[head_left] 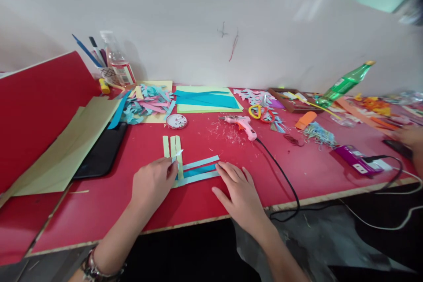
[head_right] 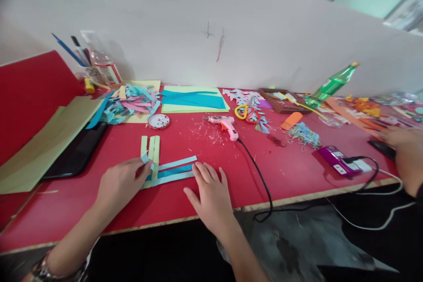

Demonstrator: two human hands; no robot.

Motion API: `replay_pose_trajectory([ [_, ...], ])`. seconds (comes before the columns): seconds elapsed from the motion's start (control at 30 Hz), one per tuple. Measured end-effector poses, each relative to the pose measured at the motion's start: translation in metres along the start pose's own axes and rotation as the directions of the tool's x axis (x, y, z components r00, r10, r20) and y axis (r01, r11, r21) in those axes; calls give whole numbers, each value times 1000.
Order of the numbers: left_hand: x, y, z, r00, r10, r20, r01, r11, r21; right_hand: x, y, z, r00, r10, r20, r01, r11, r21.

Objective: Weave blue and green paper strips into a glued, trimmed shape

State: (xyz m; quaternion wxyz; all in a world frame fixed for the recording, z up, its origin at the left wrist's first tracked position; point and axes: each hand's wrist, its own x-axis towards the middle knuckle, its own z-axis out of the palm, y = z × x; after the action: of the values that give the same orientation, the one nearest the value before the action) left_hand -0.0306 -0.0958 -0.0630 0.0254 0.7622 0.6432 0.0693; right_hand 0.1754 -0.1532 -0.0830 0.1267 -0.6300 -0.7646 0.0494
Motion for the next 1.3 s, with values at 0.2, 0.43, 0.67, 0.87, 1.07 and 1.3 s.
replay_pose_trajectory([
  [0.2,1,-2,0,1000,-2,-2,2,1000,3,-3,8,0,998,-15,-59,22,993,116],
  [0.43,3,-3,-3,1000,6,24,-5,1000,-12,44,74,-38,917,245,-316,-233,969,75],
  [0.67,4,-7,0,999,-26,23,27,1000,-13,102,117,-29,867,491,-82,-496,865,-69],
  [0.87,4,-10,-2,998,-35,55,40,994,-98,94,117,-31,834,534,-139,-535,844,30],
  [1.07,3,-9,-1,998,-37,60,44,992,-122,55,85,-26,816,530,-230,-482,844,237],
  [1.3,4,-9,-2,997,-45,62,53,990,-129,22,35,-14,764,555,-328,-396,806,441],
])
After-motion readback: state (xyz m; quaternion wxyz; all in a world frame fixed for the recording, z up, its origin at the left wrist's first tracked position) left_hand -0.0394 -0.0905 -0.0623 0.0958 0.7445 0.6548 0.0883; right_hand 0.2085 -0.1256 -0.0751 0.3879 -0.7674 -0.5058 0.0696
